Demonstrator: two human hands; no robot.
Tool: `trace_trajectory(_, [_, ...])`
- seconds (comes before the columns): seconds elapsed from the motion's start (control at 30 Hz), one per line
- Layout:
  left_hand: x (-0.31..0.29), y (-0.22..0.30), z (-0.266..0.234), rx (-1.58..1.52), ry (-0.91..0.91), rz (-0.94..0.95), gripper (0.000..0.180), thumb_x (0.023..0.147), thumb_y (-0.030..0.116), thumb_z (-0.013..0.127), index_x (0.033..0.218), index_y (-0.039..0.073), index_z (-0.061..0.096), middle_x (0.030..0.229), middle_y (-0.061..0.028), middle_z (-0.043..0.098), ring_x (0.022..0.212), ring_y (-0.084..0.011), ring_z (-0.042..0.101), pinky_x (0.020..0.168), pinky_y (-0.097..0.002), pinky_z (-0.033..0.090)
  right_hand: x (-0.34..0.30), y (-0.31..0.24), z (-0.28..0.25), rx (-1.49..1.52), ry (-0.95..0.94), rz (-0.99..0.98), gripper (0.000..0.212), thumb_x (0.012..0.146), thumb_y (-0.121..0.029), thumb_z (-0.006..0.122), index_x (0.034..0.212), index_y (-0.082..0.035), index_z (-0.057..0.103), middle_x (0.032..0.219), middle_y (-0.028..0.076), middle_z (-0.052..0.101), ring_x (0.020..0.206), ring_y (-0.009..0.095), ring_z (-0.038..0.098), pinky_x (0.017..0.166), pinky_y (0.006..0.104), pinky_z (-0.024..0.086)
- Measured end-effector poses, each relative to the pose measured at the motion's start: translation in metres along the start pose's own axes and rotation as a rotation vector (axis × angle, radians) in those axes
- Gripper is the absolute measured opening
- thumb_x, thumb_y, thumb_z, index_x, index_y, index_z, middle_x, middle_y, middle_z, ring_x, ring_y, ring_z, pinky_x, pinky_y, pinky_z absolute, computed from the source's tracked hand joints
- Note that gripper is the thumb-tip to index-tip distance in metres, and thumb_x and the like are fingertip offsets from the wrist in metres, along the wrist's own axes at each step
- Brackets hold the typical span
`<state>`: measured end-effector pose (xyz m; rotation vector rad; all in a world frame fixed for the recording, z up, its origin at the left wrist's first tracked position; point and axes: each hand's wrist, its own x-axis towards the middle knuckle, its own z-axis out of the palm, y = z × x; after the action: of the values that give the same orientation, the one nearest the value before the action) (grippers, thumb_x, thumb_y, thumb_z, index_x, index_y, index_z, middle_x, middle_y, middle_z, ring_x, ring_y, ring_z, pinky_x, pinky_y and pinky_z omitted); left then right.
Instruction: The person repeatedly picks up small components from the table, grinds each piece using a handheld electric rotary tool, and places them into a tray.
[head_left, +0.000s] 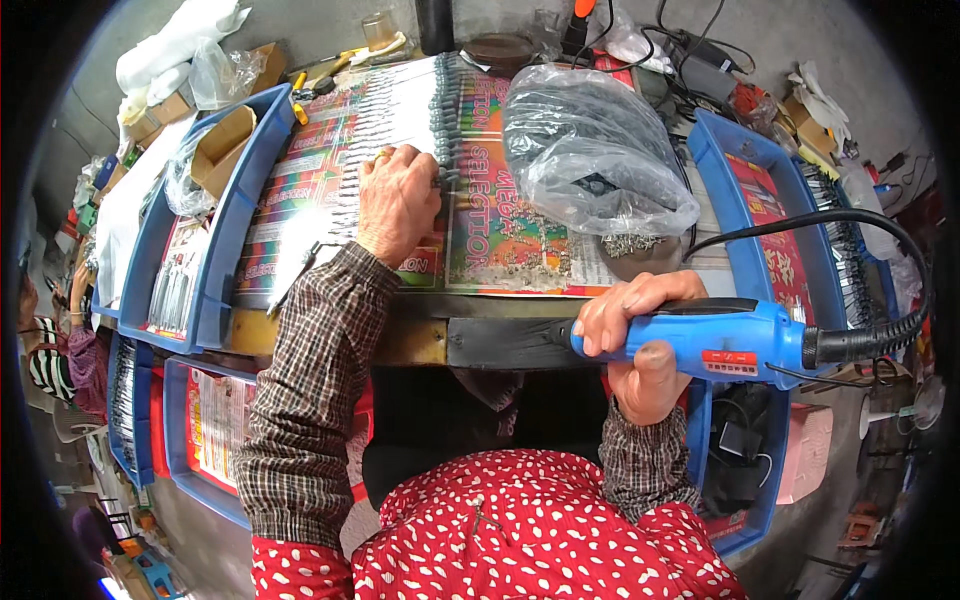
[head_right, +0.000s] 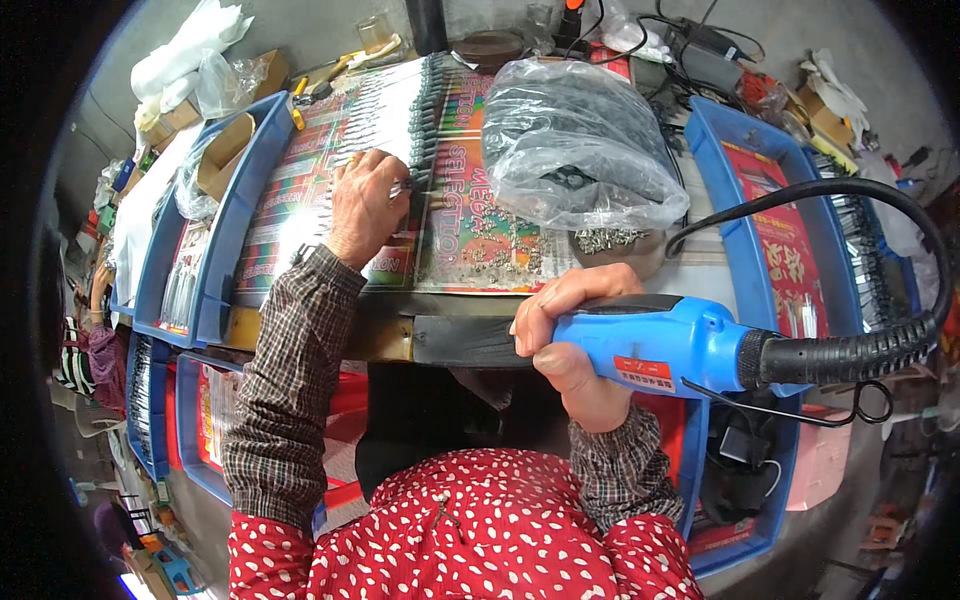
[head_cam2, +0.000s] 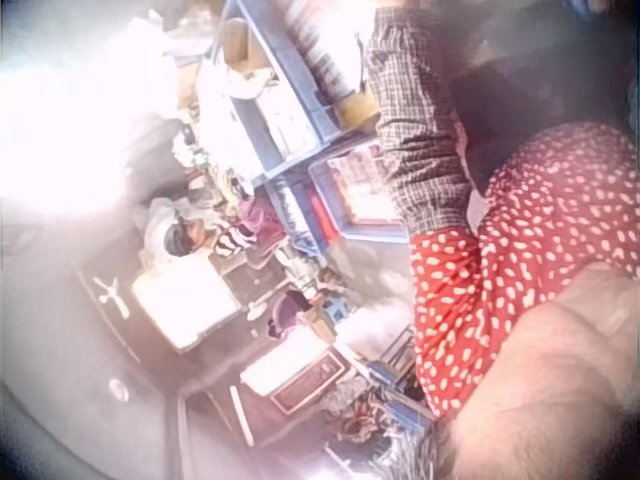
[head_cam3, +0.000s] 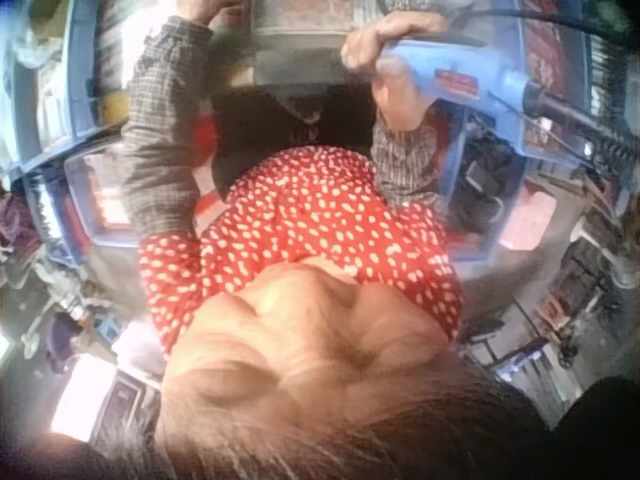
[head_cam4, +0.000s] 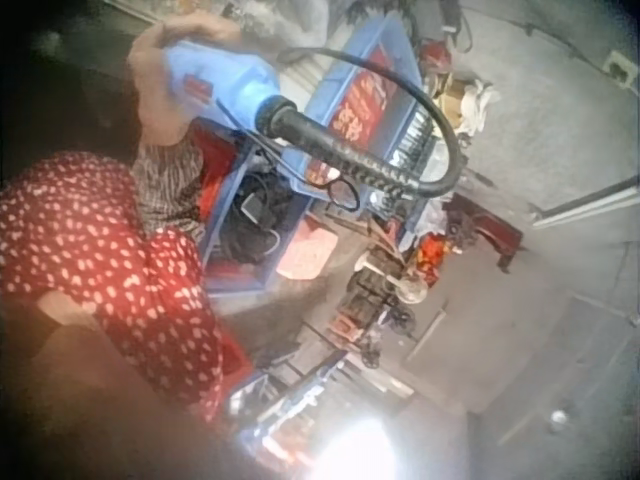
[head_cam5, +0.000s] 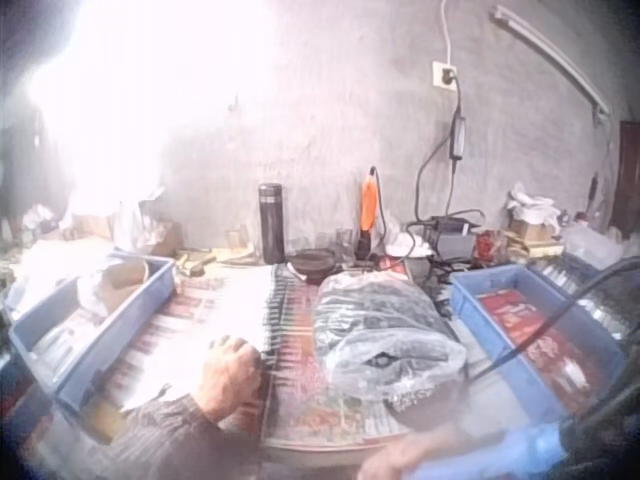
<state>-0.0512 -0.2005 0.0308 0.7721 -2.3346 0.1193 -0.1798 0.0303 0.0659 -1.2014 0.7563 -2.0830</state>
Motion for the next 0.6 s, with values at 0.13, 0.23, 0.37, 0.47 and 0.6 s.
trace_trajectory(0.13, [-0.002, -0.004, -0.001, 0.001, 0.003, 0.007, 0.021, 0.065, 0.007, 0.064, 0.083, 0.008, 0.054, 0.086, -0.0076, 0.057, 0.091, -0.0283, 0.052, 0.082, -0.0394, 0.035, 0.004, 0.001, 0.003, -0.158, 0.015, -0.049, 0.042, 0.078, -0.035, 0.066, 0.092, -0.005, 0.040, 0.063, 0.005, 0.046, 0.055, 0.016, 0.049, 0.055, 0.0322, 0.045])
trace_trajectory(0.23, [-0.005, -0.005, -0.005, -0.076, 0.070, 0.028, 0.020, 0.069, 0.004, 0.062, 0.086, 0.007, 0.052, 0.079, -0.0089, 0.059, 0.081, -0.0277, 0.056, 0.083, -0.0403, 0.035, 0.004, 0.005, -0.003, -0.097, 0.021, -0.063, 0.039, 0.076, -0.025, 0.068, 0.095, -0.005, 0.040, 0.067, 0.007, 0.048, 0.059, 0.017, 0.050, 0.059, 0.0329, 0.045])
trace_trajectory(0.37, [-0.007, -0.003, -0.015, -0.166, 0.168, 0.069, 0.018, 0.073, 0.001, 0.058, 0.089, 0.004, 0.051, 0.080, -0.0113, 0.060, 0.075, -0.0297, 0.057, 0.078, -0.0395, 0.039, 0.008, 0.012, -0.010, -0.073, 0.041, -0.108, 0.038, 0.076, -0.017, 0.068, 0.097, -0.004, 0.040, 0.071, 0.008, 0.049, 0.063, 0.017, 0.050, 0.061, 0.0331, 0.045])
trace_trajectory(0.47, [-0.007, 0.007, -0.029, -0.261, 0.273, 0.033, 0.021, 0.074, 0.000, 0.057, 0.094, 0.002, 0.052, 0.079, -0.0131, 0.060, 0.074, -0.0314, 0.057, 0.076, -0.0387, 0.042, 0.012, 0.016, -0.012, -0.116, 0.056, -0.150, 0.038, 0.077, -0.020, 0.067, 0.097, -0.003, 0.040, 0.071, 0.008, 0.049, 0.062, 0.017, 0.050, 0.060, 0.0324, 0.045])
trace_trajectory(0.6, [-0.017, 0.021, -0.037, -0.403, 0.236, -0.135, 0.023, 0.079, 0.001, 0.058, 0.102, 0.000, 0.055, 0.084, -0.0147, 0.061, 0.073, -0.0279, 0.060, 0.067, -0.0338, 0.047, 0.014, 0.021, -0.012, -0.109, 0.091, -0.165, 0.038, 0.078, -0.021, 0.067, 0.097, -0.003, 0.040, 0.071, 0.009, 0.050, 0.062, 0.017, 0.051, 0.060, 0.0326, 0.045])
